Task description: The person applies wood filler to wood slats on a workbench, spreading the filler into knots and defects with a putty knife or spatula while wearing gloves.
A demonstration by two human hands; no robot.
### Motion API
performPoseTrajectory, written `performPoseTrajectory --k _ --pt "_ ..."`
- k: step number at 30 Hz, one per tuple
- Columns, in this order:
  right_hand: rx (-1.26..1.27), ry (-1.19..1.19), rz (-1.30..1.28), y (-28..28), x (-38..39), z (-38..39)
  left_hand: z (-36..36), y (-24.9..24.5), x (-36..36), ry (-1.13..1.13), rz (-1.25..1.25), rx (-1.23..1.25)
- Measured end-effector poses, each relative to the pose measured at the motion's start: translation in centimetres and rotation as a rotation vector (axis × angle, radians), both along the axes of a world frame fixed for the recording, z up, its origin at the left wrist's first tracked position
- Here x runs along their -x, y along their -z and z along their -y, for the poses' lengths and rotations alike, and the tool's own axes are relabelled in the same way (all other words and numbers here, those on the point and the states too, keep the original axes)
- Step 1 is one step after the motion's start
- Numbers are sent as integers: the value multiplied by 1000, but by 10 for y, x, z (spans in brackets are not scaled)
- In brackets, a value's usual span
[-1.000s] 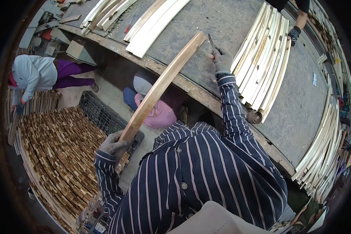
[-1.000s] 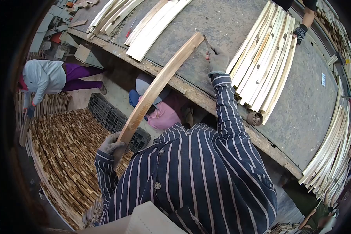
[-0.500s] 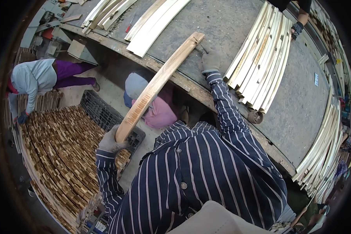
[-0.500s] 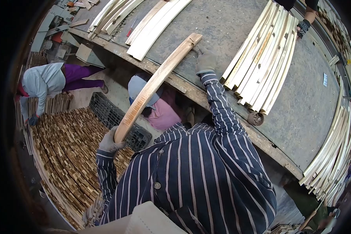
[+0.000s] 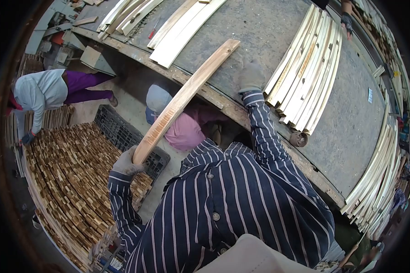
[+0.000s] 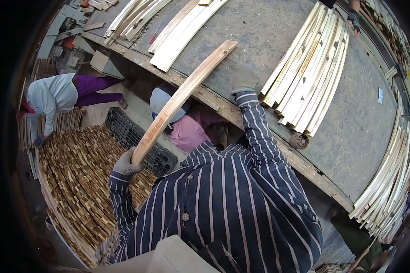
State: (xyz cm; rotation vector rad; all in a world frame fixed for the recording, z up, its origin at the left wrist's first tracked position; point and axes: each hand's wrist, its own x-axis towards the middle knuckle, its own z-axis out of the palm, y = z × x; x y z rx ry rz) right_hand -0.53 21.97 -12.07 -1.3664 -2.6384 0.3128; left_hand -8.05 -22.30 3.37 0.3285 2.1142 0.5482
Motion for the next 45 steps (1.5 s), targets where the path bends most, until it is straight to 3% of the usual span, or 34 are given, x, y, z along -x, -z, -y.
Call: performPoseTrajectory --k 2,5,13,16,18,21,25,33,40,45 --pt "-26 -57 -119 4 3 -15 -1 -3 0 9 -19 -5" --pt "-2 -49 -71 22 19 -26 3 -1 1 15 -54 -10" --pt "-10 -155 -143 -5 -1 -15 7 1 8 79 -144 37" --pt "9 -102 -173 6 6 -18 10 5 11 45 -91 0" --pt "26 -90 -202 15 8 -14 7 5 12 -111 99 -109" --pt "-6 -154 -259 23 4 0 5 7 23 -62 184 -20" --pt "-21 -37 -167 7 4 3 5 7 26 -93 232 -64" --pt "-129 -179 -85 -3 12 -16 13 10 28 -89 122 -35" --pt "-139 -156 -42 -7 13 -26 3 -4 25 -18 14 6" --pt "-86 -268 -69 -11 4 -23 4 -4 27 1 -18 21"
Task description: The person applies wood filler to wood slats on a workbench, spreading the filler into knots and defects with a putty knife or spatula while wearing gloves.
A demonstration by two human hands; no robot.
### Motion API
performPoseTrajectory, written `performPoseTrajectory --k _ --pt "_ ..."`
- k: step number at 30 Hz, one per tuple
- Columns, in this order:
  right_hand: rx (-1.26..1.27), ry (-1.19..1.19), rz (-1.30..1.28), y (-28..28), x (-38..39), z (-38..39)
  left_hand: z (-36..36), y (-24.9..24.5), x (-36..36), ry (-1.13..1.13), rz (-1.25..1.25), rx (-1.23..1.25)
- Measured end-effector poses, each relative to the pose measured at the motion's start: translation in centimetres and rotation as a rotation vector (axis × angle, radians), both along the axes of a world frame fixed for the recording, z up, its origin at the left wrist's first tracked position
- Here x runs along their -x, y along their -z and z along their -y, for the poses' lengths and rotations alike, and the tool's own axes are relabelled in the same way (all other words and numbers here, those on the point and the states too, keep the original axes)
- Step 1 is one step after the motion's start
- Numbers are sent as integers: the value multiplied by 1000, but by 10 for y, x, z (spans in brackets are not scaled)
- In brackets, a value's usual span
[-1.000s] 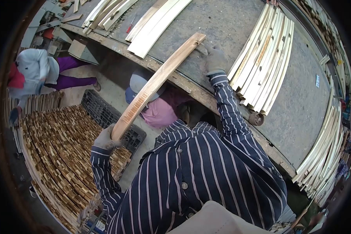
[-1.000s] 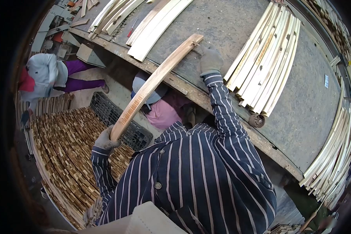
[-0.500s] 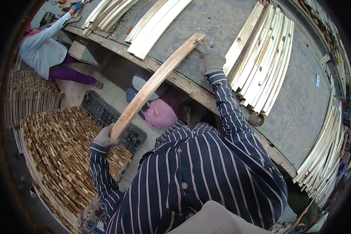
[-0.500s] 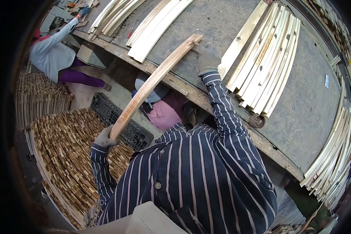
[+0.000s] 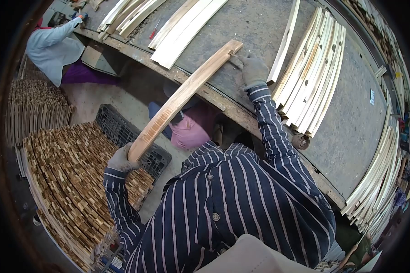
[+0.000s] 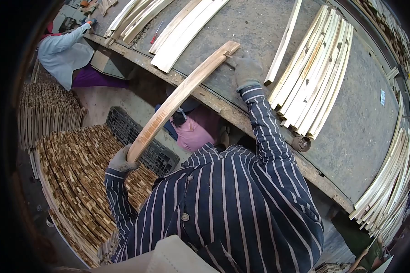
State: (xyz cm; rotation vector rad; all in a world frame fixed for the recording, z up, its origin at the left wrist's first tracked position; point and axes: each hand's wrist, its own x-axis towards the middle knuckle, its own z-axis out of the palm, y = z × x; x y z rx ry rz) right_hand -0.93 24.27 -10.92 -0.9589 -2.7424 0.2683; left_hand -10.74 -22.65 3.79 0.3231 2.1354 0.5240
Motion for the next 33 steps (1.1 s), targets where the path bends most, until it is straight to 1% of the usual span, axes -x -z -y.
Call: performPoseTrajectory --k 1,3,7,9,10,12,15,19,21,25,28,30,31,33 --pt "0 1 0 -1 2 0 0 0 0 1 0 0" --pt "18 90 33 -3 6 -2 0 -2 0 15 -21 27" --pt "-19 77 -23 13 9 -4 -7 -8 -1 -7 9 29" --pt "163 35 -156 19 5 -4 -10 -9 -1 -73 94 3" --pt "163 34 -156 20 4 -3 -7 -5 1 -73 94 2" --pt "227 141 -258 18 1 3 1 6 5 -102 191 -57" --pt "235 194 -257 51 13 0 5 13 13 -61 230 -34" --pt "201 117 -310 48 0 18 9 22 19 -77 276 -22" --pt "167 95 -306 42 -7 24 9 24 22 -35 285 -11" --pt "177 152 -318 33 -4 14 7 19 21 -67 331 -9" --pt "131 159 -280 35 12 -3 6 17 21 -64 330 5" --pt "74 205 -9 27 21 -4 4 13 15 -73 253 -50" --pt "75 205 -11 12 20 1 3 11 10 -74 252 -49" --pt "105 177 170 -13 11 13 1 8 1 -73 136 -99"
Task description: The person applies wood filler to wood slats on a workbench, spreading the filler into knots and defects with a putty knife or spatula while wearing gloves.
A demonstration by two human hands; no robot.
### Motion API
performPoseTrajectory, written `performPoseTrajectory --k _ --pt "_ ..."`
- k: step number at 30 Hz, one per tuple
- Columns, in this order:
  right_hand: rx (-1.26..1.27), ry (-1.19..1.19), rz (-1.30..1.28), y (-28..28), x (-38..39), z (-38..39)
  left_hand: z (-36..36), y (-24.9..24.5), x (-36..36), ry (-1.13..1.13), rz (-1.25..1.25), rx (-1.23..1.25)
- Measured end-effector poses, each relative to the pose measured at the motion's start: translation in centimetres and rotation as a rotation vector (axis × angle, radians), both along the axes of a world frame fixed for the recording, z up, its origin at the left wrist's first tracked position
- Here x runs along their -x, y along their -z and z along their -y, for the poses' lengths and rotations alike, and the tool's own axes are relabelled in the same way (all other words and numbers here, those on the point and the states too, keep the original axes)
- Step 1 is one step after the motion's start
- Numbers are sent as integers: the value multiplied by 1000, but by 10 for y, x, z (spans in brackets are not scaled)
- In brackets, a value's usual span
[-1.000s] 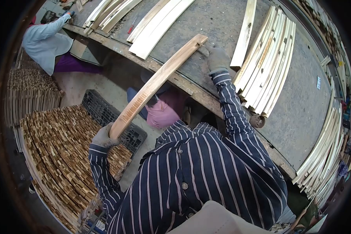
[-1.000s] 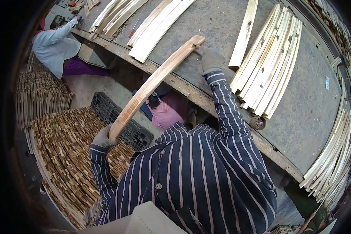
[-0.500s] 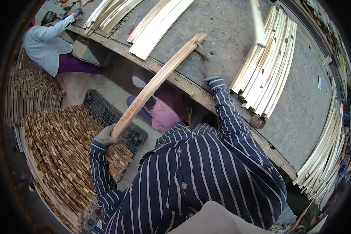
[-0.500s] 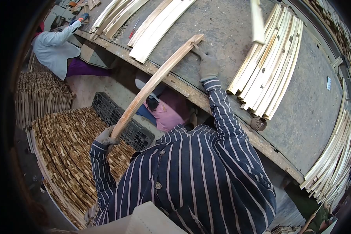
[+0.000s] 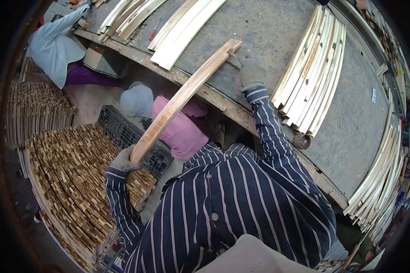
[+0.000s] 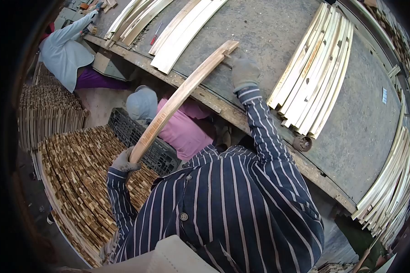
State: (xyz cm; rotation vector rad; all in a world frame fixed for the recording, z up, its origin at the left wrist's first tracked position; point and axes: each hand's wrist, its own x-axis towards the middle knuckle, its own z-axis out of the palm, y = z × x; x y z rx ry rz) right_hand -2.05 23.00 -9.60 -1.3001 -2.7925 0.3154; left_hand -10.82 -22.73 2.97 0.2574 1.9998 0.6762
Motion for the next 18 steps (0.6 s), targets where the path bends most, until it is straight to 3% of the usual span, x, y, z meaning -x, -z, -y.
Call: performPoseTrajectory --k 3,7,10,12,13,15,16,17,18 --pt "-88 -173 -168 2 -15 -4 1 0 -5 -9 -16 3" --pt "-171 -110 -224 17 -3 -21 8 6 -6 34 -55 13" --pt "-67 -92 -133 23 -1 -24 -2 -2 -16 47 -96 14" --pt "212 -121 -323 29 -12 -22 -12 -9 -27 -126 117 -69" --pt "215 -123 -322 31 -14 -22 -11 -7 -31 -128 117 -67" --pt "307 6 -724 32 -14 -22 -3 7 -41 -287 421 -162" --pt "307 4 -729 33 -12 -24 20 31 -47 -450 597 -176" --pt "322 93 -712 33 -8 -27 10 25 -60 -226 618 -288" --pt "337 184 -692 35 -6 -29 12 38 -75 -300 648 -346"
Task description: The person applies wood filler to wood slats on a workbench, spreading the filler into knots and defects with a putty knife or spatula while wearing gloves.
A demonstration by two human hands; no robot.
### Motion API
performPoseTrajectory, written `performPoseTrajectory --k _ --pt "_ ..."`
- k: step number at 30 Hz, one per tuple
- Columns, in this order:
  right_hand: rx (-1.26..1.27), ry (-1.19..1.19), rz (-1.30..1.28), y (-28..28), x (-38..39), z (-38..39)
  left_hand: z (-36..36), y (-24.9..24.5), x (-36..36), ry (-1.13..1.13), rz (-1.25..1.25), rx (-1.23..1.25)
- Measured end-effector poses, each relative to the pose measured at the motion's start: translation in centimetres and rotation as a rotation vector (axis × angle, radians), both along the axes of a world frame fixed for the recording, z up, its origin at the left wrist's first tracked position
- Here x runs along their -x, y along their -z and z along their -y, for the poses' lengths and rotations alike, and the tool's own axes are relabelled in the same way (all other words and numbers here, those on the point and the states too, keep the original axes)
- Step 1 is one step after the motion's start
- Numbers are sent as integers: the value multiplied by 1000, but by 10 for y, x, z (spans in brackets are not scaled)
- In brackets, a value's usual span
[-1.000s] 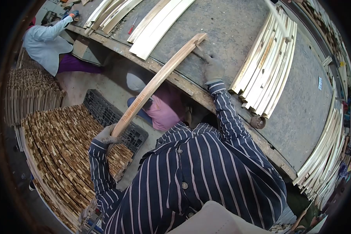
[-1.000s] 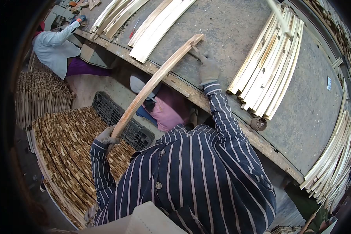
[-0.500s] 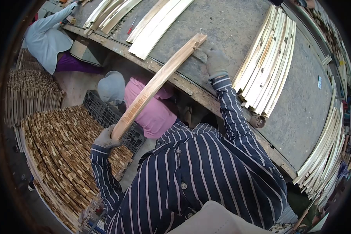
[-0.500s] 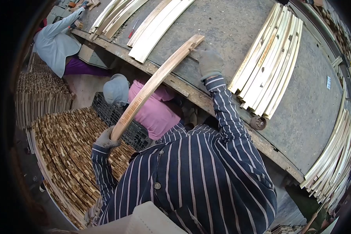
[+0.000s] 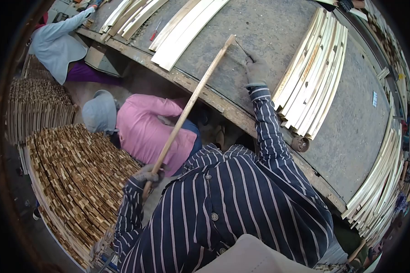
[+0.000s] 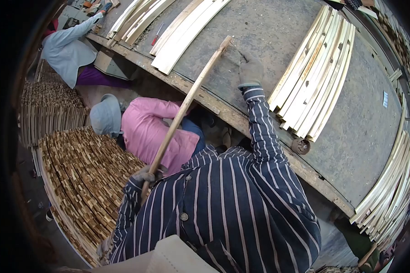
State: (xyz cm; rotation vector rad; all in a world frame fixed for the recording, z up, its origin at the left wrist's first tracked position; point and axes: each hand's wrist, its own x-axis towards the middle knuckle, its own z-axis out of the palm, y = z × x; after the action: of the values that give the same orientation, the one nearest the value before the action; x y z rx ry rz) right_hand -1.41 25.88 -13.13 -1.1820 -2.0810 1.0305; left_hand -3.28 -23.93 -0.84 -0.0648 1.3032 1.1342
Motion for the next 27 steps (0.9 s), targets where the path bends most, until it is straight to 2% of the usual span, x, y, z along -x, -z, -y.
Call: performPoseTrajectory --k 2,4,7,9,12,16,18,19,22,27 --pt "0 -18 -59 14 4 1 -10 7 -14 -5 155 -98" --pt "-1 -44 -120 25 13 4 -13 10 -12 -19 145 -100" --pt "155 -37 -100 34 27 10 -16 11 -16 -52 129 -101" --pt "-24 -65 -154 39 35 11 -18 12 -16 -66 119 -100" --pt "-77 -55 -105 43 41 8 -23 13 -10 -82 106 -94" --pt "-228 -111 -47 22 24 12 -21 14 -10 -97 99 -88" --pt "-343 -183 82 11 11 20 -23 17 -5 -95 95 -93" --pt "-347 -176 83 1 4 24 -26 18 -3 -94 91 -98" --pt "31 -297 -8 -12 -14 32 -41 24 7 -59 89 -120" --pt "-163 -237 -16 -67 -53 41 -102 42 13 69 126 -200"
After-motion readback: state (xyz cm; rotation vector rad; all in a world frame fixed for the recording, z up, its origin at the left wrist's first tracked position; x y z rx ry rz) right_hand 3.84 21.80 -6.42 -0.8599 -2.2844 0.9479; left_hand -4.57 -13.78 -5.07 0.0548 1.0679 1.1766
